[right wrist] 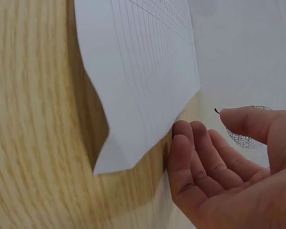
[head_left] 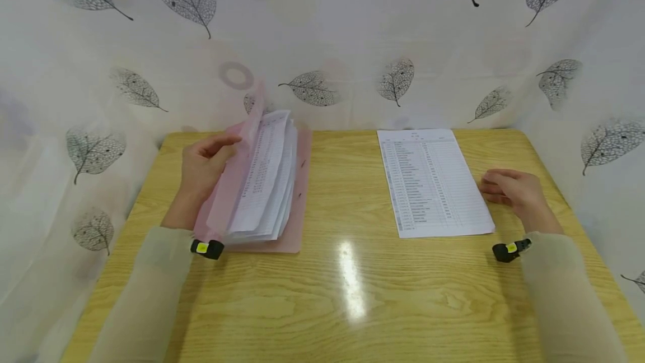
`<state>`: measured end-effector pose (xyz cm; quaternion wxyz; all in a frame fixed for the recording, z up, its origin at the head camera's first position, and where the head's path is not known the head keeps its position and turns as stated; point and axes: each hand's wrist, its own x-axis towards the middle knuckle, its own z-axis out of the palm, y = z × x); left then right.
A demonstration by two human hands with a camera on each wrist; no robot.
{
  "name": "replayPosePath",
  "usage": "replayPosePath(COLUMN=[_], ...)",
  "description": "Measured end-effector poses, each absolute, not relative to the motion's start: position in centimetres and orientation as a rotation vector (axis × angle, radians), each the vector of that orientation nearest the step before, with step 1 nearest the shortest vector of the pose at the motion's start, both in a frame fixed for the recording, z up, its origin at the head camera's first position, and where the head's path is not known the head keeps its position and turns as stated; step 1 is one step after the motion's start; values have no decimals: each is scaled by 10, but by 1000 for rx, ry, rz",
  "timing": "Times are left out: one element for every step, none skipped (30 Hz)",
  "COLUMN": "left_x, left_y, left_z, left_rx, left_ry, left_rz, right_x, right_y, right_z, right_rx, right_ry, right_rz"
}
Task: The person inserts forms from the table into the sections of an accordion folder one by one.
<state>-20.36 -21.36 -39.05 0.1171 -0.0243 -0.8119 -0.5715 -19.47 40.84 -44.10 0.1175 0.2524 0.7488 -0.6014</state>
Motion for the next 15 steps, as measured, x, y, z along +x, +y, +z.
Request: replayPosePath(left_x=[-204,-204,-204,-204,-204,-204,-204,-204,-204,-204,-204,-204,-204,-204,-204], left_y=[-214,-213,-213,-213,-213,-213,-213,-213,-213,-213,-213,-213,-213,-213,-213], left_z=[-391,-390,-391,-391,-391,-392,-392,-392,-392,-392,-392,-392,-392,-392,-393], left_rx=[-70,-70,-70,-70,-68,-66,-63,-62,-60,-58,-57,-58,-59,-61,-63], left_ry=[-2373,-2370,-2369,-2367,-2366,-2365,-2363,-2363,-2364,-2363,-2362,-2360,-2358,-2359,-2359], left_rz=[-1672,-1674,-1675,-1678,-1681,-1683,-1688,-1689,-1690,-1691,-1692,-1694,-1695,-1692,-1691], right_x=[-194,-194,-194,-193,-193,-193,-193,-193,-193,-193,-193,-193,-192,-192,-192], right_y=[409,409,408,408,407,407,406,405,405,404,404,403,403,403,402], right_z=[-441,-440,-440,-439,-439,-438,-438,-438,-438,-438,-438,-439,-439,-439,-439], right_rx=[740,740,739,737,734,737,741,744,745,745,742,739,733,724,721], right_ry=[2216,2239,2259,2278,2286,2287,2283,2279,2275,2268,2265,2260,2258,2256,2248], right_rz=[-1721,-1680,-1637,-1596,-1571,-1557,-1548,-1547,-1552,-1562,-1564,-1568,-1570,-1577,-1596])
